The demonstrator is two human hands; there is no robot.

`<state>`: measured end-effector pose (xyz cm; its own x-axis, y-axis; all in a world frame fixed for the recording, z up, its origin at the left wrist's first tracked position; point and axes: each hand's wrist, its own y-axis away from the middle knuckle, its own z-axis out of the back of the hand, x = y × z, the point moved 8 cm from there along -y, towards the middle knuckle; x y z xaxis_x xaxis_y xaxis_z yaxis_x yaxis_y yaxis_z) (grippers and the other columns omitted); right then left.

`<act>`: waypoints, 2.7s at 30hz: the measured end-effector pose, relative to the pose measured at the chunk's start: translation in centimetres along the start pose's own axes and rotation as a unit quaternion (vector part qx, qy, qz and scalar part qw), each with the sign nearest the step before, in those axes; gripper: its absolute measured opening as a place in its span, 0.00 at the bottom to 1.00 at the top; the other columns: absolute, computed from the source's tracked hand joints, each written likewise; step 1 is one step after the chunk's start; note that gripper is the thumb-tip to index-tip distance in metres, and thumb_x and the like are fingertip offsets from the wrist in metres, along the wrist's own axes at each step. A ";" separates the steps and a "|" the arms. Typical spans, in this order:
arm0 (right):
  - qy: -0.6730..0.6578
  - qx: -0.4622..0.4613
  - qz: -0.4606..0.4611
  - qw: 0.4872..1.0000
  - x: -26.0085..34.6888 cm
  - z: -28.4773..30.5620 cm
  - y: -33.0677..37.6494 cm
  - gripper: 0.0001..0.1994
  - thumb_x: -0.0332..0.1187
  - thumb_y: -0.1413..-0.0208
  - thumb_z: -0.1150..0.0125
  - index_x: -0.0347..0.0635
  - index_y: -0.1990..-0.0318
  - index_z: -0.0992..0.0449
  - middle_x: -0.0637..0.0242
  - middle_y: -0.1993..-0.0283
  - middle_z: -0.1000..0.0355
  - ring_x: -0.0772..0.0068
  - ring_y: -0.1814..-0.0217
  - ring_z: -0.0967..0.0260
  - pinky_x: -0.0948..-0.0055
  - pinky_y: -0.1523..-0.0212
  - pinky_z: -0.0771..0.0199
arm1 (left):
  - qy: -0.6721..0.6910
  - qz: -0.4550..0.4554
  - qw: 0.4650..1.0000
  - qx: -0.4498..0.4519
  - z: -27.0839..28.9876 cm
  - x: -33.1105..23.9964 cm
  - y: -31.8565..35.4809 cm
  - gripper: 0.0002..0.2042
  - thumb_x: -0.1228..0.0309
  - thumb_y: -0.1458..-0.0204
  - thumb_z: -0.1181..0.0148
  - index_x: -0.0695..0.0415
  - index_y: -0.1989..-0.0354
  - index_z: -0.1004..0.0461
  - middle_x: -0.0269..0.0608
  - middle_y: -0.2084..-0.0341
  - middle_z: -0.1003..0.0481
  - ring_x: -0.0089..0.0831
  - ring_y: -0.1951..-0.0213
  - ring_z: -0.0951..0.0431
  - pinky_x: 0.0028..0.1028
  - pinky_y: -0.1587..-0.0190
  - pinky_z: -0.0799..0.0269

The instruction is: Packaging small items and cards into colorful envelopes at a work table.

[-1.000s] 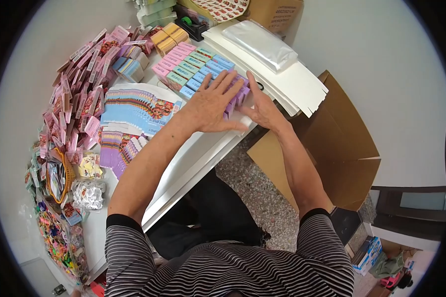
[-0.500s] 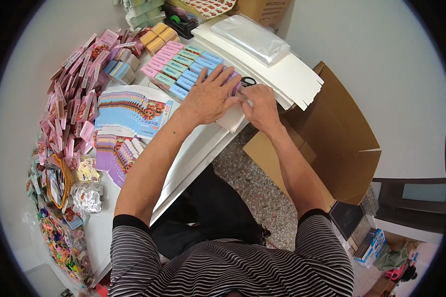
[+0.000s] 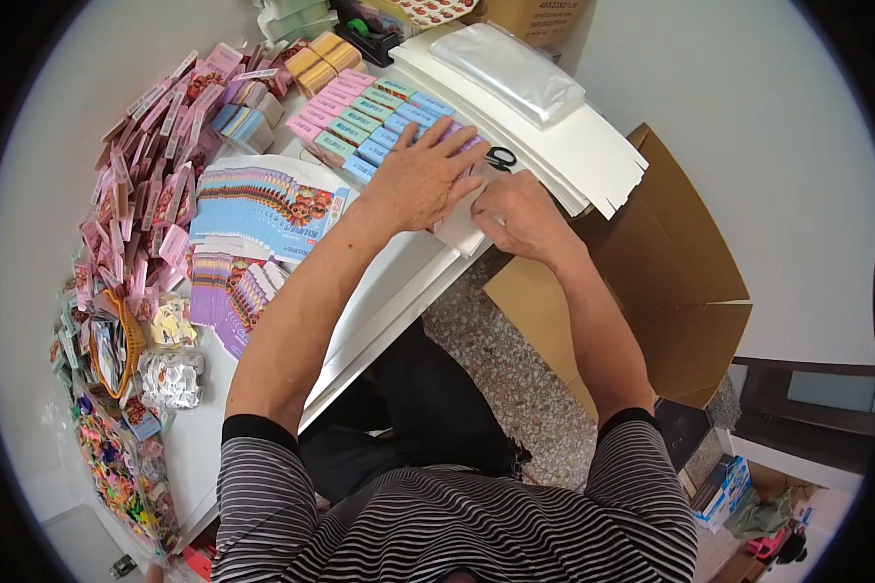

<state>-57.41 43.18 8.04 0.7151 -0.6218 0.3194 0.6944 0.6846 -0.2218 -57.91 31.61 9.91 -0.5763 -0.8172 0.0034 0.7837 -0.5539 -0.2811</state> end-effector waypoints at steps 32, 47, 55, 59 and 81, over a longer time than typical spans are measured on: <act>-0.055 -0.060 0.025 0.996 1.3 -1.9 -1.9 0.21 0.44 0.52 0.27 0.45 0.52 0.18 0.56 0.49 0.24 0.48 0.40 0.33 0.48 0.34 0.42 | 0.043 -0.005 0.998 -0.038 0.5 0.2 0.9 0.29 0.49 0.33 0.56 0.57 0.31 0.36 0.47 0.31 0.38 0.50 0.28 0.43 0.46 0.27 0.48; -0.113 -0.010 0.127 0.985 2.9 -1.4 2.0 0.08 0.35 0.47 0.30 0.41 0.68 0.20 0.62 0.63 0.24 0.54 0.54 0.29 0.53 0.41 0.36 | 0.041 -0.001 0.998 -0.048 -0.2 1.0 1.0 0.24 0.55 0.32 0.56 0.49 0.31 0.36 0.41 0.31 0.38 0.50 0.29 0.43 0.50 0.28 0.49; -0.105 0.002 0.147 0.983 4.1 -2.3 1.9 0.11 0.36 0.52 0.25 0.40 0.71 0.21 0.61 0.68 0.27 0.54 0.62 0.31 0.58 0.57 0.33 | 0.118 0.026 0.991 -0.056 -0.5 2.2 1.3 0.24 0.54 0.35 0.52 0.52 0.35 0.31 0.40 0.35 0.32 0.47 0.32 0.38 0.46 0.29 0.46; -0.201 0.009 0.025 0.979 2.5 -2.1 0.5 0.08 0.31 0.50 0.28 0.37 0.68 0.20 0.61 0.65 0.24 0.56 0.60 0.28 0.62 0.53 0.29 | 0.149 0.028 0.984 -0.091 0.3 1.9 1.0 0.25 0.51 0.37 0.49 0.56 0.38 0.30 0.42 0.38 0.31 0.49 0.34 0.36 0.47 0.30 0.45; -0.131 0.088 0.063 0.985 4.5 -0.8 -2.8 0.08 0.33 0.50 0.27 0.39 0.65 0.15 0.63 0.64 0.20 0.71 0.60 0.23 0.68 0.56 0.25 | 0.232 0.010 0.957 -0.171 0.7 3.7 1.2 0.23 0.52 0.41 0.42 0.61 0.50 0.24 0.46 0.54 0.24 0.46 0.46 0.29 0.38 0.37 0.35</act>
<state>-56.07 38.19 9.32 0.7327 -0.4247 0.5317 0.5608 0.8195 -0.1182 -59.00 27.79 10.28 -0.6651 -0.6242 -0.4098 0.7195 -0.3890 -0.5753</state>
